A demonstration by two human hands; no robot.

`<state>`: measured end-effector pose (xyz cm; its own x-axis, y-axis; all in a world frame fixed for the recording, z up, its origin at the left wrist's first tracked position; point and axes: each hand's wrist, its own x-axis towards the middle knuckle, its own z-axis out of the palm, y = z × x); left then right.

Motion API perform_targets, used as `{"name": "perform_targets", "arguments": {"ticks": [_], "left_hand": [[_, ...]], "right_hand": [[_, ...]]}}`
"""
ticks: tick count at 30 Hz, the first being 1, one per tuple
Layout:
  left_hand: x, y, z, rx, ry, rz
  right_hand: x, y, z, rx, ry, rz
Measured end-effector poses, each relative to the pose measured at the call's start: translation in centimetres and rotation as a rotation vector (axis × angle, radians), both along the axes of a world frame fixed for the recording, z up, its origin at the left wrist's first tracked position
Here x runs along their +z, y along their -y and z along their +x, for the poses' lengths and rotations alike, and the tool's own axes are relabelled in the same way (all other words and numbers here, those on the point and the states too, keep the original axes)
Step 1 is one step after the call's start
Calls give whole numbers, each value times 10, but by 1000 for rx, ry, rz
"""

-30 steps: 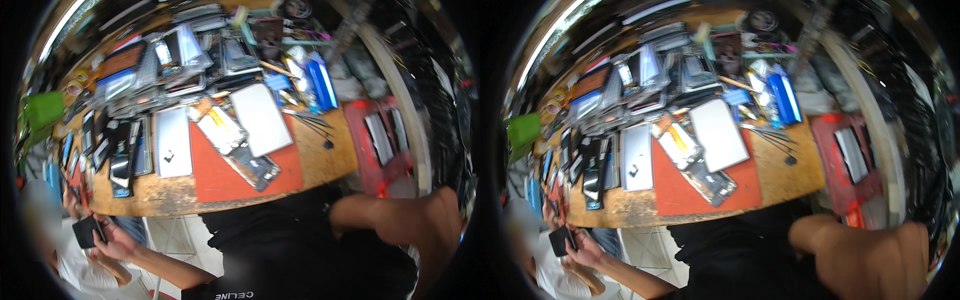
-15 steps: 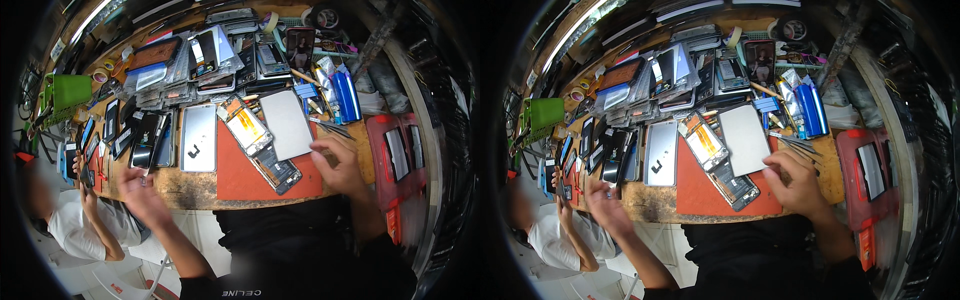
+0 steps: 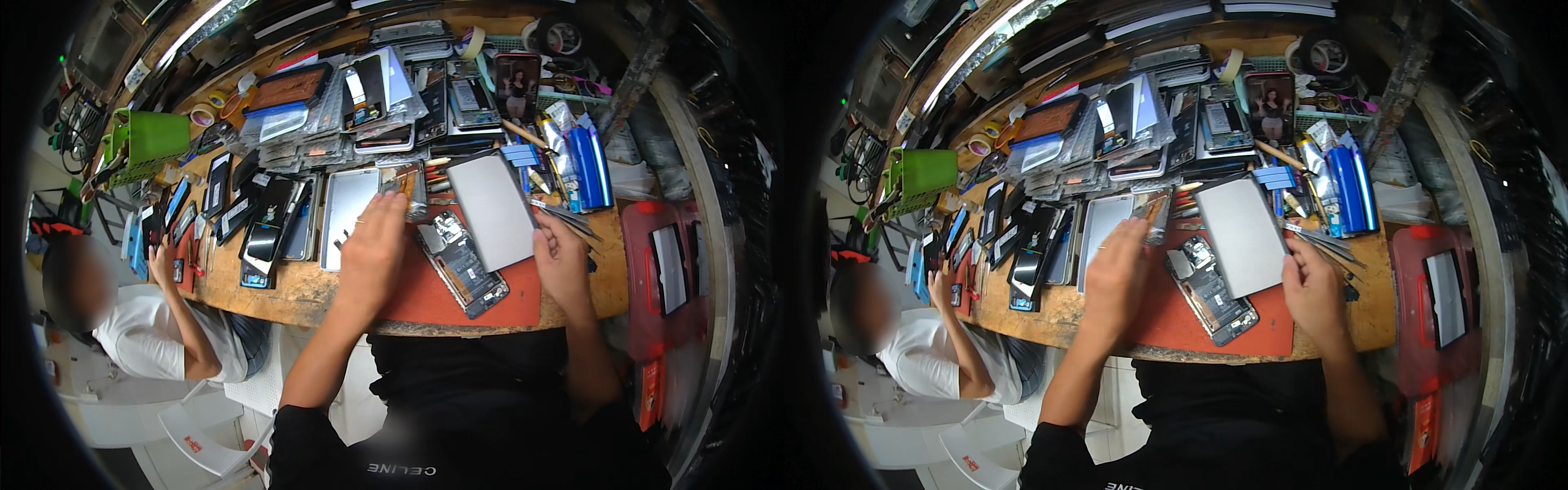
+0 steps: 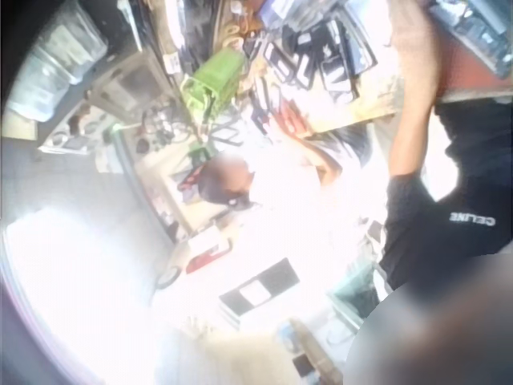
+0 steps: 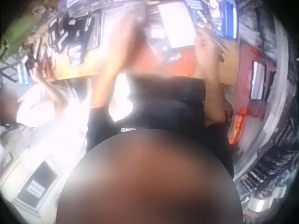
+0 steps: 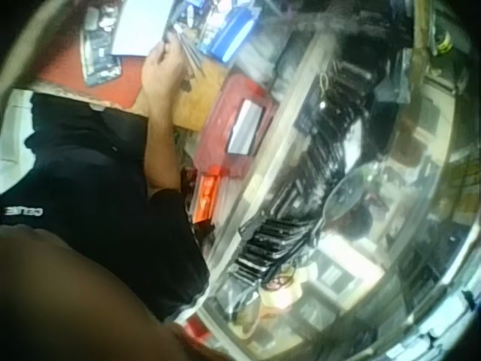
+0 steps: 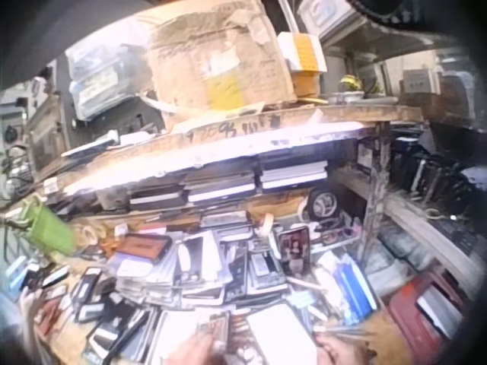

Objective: The person disassembles a smartphone, removes the back cover and battery, and then reassembles it. They use a metal prying tool to open the device and apply adhesive tape to secure components. The workspace is cluttered with multiple phones and tools.

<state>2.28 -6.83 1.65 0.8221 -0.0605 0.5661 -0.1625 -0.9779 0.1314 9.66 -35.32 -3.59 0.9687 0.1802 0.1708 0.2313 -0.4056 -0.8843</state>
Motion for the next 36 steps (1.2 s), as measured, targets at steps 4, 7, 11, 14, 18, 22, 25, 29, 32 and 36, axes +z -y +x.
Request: {"name": "perform_targets", "arguments": {"ticks": [4, 7, 11, 14, 18, 22, 25, 29, 32, 36], "left_hand": [[21, -31, -45, 25, 118, -238], [12, -42, -77, 169, 201, -148], [-18, -44, -116, 331, 234, -101], [-37, -40, -134, 374, 286, -111], [-49, -36, -141, 367, 265, -95], [-43, -40, -137, 432, 451, -58], [-36, -44, -139, 410, 468, -118], [-38, -45, -145, 420, 442, -120], [-43, -43, -150, 411, 384, -157], [-48, -42, -137, 328, 338, -181]], "right_hand": [[-5, 10, 0, 11, -49, 195], [0, 8, -3, 67, -90, 248], [18, -4, -6, 113, -48, 234], [41, -10, -4, 168, -7, 118], [59, -38, 9, 320, 28, 19], [54, -101, 24, 421, 339, -91], [54, -141, 30, 416, 453, -188], [58, -154, 30, 338, 490, -178], [56, -137, 36, 400, 514, -199], [45, -111, 49, 320, 339, -136]]}}
